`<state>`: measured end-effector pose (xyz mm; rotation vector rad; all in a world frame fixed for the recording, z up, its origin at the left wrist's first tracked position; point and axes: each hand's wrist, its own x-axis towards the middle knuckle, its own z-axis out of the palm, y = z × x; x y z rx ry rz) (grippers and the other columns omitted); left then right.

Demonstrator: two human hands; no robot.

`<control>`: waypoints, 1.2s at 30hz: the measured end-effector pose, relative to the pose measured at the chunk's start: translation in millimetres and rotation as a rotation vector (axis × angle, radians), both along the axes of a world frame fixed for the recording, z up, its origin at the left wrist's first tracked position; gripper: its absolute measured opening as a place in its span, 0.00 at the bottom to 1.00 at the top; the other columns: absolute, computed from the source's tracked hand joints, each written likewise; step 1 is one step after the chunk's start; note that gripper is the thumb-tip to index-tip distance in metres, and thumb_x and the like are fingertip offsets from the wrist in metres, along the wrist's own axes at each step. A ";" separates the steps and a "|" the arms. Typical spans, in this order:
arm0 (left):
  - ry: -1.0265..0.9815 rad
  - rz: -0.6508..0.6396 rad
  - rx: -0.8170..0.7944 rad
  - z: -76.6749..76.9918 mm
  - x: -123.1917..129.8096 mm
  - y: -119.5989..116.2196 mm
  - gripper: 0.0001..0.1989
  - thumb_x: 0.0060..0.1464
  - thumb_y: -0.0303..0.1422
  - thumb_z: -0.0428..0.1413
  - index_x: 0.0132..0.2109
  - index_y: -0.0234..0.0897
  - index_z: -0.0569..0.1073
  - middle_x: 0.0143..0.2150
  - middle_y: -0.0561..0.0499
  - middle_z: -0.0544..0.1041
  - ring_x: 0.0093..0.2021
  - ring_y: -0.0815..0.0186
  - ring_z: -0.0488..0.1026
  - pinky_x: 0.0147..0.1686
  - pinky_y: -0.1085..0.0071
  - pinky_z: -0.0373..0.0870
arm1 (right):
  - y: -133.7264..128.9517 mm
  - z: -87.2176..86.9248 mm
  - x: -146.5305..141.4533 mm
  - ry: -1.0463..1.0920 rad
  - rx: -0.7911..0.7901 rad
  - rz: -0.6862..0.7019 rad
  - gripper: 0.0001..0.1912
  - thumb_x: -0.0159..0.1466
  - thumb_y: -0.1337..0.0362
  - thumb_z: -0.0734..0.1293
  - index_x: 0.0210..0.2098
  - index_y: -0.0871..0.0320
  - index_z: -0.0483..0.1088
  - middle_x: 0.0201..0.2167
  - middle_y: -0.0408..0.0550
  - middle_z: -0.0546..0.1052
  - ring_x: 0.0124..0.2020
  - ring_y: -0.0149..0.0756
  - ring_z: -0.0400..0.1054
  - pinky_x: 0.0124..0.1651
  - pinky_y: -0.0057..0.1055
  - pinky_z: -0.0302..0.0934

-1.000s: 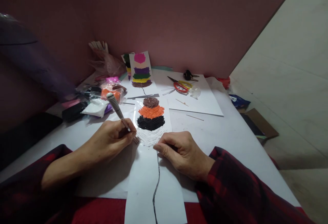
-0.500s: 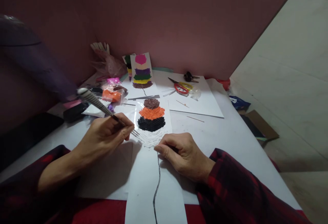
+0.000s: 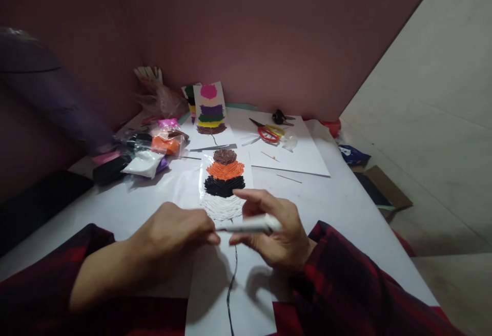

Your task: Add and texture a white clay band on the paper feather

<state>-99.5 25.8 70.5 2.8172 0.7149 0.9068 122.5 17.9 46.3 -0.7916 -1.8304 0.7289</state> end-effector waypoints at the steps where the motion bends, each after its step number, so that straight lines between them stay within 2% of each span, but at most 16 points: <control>1: 0.037 -0.041 0.021 -1.7 2.3 -3.5 0.17 0.68 0.30 0.44 0.29 0.35 0.66 0.21 0.56 0.68 0.17 0.72 0.60 0.17 0.72 0.52 | -2.5 0.1 0.3 -0.056 0.018 0.044 0.24 0.61 0.57 0.73 0.56 0.52 0.70 0.23 0.40 0.71 0.19 0.29 0.62 0.20 0.27 0.58; 4: 0.048 -0.061 0.059 -7.4 6.8 -11.3 0.16 0.66 0.25 0.44 0.28 0.36 0.65 0.20 0.56 0.68 0.16 0.72 0.57 0.16 0.69 0.49 | -10.0 1.3 0.1 -0.151 0.081 0.108 0.15 0.68 0.60 0.65 0.53 0.46 0.73 0.24 0.42 0.71 0.22 0.32 0.65 0.25 0.30 0.60; 8: 0.002 -0.045 0.057 -15.1 8.2 -14.2 0.14 0.64 0.23 0.46 0.29 0.36 0.64 0.21 0.56 0.69 0.16 0.72 0.60 0.15 0.69 0.49 | -14.7 5.4 -3.7 -0.137 0.079 0.174 0.16 0.67 0.58 0.67 0.53 0.49 0.75 0.33 0.48 0.76 0.28 0.35 0.71 0.29 0.31 0.66; 10: -0.029 -0.031 0.038 -16.6 8.9 -13.6 0.13 0.65 0.26 0.46 0.30 0.36 0.65 0.21 0.56 0.71 0.16 0.72 0.61 0.15 0.71 0.50 | -15.8 8.4 -5.6 -0.077 0.094 0.150 0.14 0.67 0.58 0.66 0.50 0.53 0.77 0.32 0.49 0.76 0.29 0.35 0.72 0.29 0.31 0.67; 14: -0.043 0.023 -0.156 -14.9 9.5 -12.2 0.13 0.67 0.30 0.44 0.33 0.36 0.67 0.21 0.56 0.72 0.18 0.73 0.66 0.18 0.75 0.57 | -15.2 11.9 -6.2 0.153 0.036 -0.001 0.14 0.71 0.65 0.61 0.41 0.57 0.79 0.25 0.48 0.76 0.24 0.34 0.71 0.26 0.32 0.66; 16: -0.013 0.010 -0.216 -13.4 8.8 -12.9 0.13 0.66 0.28 0.45 0.31 0.36 0.66 0.20 0.56 0.70 0.17 0.72 0.65 0.18 0.74 0.57 | -11.3 11.0 -5.6 0.385 -0.030 -0.194 0.15 0.71 0.64 0.60 0.34 0.56 0.77 0.22 0.45 0.75 0.19 0.31 0.66 0.19 0.27 0.60; 18: 0.009 -0.046 -0.212 -11.3 8.1 -14.7 0.14 0.65 0.28 0.46 0.30 0.35 0.67 0.20 0.55 0.70 0.17 0.72 0.64 0.18 0.72 0.55 | -6.2 9.1 -4.9 0.427 -0.085 -0.326 0.16 0.71 0.61 0.61 0.31 0.57 0.75 0.20 0.44 0.74 0.17 0.30 0.65 0.16 0.26 0.58; 20: 0.060 -0.120 -0.199 -7.6 7.9 -16.9 0.13 0.64 0.28 0.47 0.30 0.35 0.69 0.23 0.53 0.71 0.19 0.71 0.64 0.18 0.71 0.55 | -2.4 7.3 -3.8 0.330 -0.154 -0.362 0.17 0.71 0.59 0.61 0.29 0.57 0.73 0.18 0.42 0.72 0.15 0.28 0.63 0.15 0.25 0.57; 22: 0.140 -0.192 -0.210 -2.5 8.1 -18.7 0.12 0.64 0.27 0.47 0.33 0.34 0.71 0.28 0.51 0.73 0.21 0.70 0.65 0.19 0.71 0.58 | -1.1 6.7 -2.7 0.182 -0.145 -0.356 0.19 0.71 0.59 0.61 0.26 0.57 0.71 0.15 0.40 0.68 0.13 0.26 0.59 0.14 0.24 0.53; 27: 0.351 -0.277 -0.279 4.9 7.6 -19.9 0.06 0.62 0.25 0.50 0.41 0.36 0.71 0.39 0.51 0.75 0.30 0.67 0.70 0.27 0.69 0.66 | 0.2 9.7 -0.6 -0.188 0.104 -0.264 0.16 0.69 0.67 0.59 0.25 0.58 0.68 0.14 0.38 0.65 0.14 0.26 0.59 0.18 0.25 0.55; 32: 0.379 -0.302 -0.307 2.1 6.2 -18.6 0.05 0.60 0.25 0.51 0.41 0.37 0.70 0.41 0.52 0.74 0.32 0.67 0.70 0.28 0.68 0.66 | 5.7 8.1 -1.0 -0.279 0.136 -0.175 0.15 0.68 0.68 0.60 0.25 0.58 0.67 0.15 0.39 0.67 0.14 0.26 0.61 0.19 0.25 0.56; 36: 0.385 -0.314 -0.315 2.1 5.4 -17.9 0.04 0.59 0.24 0.52 0.40 0.37 0.70 0.41 0.53 0.73 0.33 0.67 0.70 0.28 0.68 0.66 | 4.1 5.0 -5.3 -0.171 -0.008 -0.190 0.14 0.68 0.65 0.62 0.26 0.59 0.69 0.18 0.42 0.70 0.17 0.27 0.64 0.20 0.25 0.59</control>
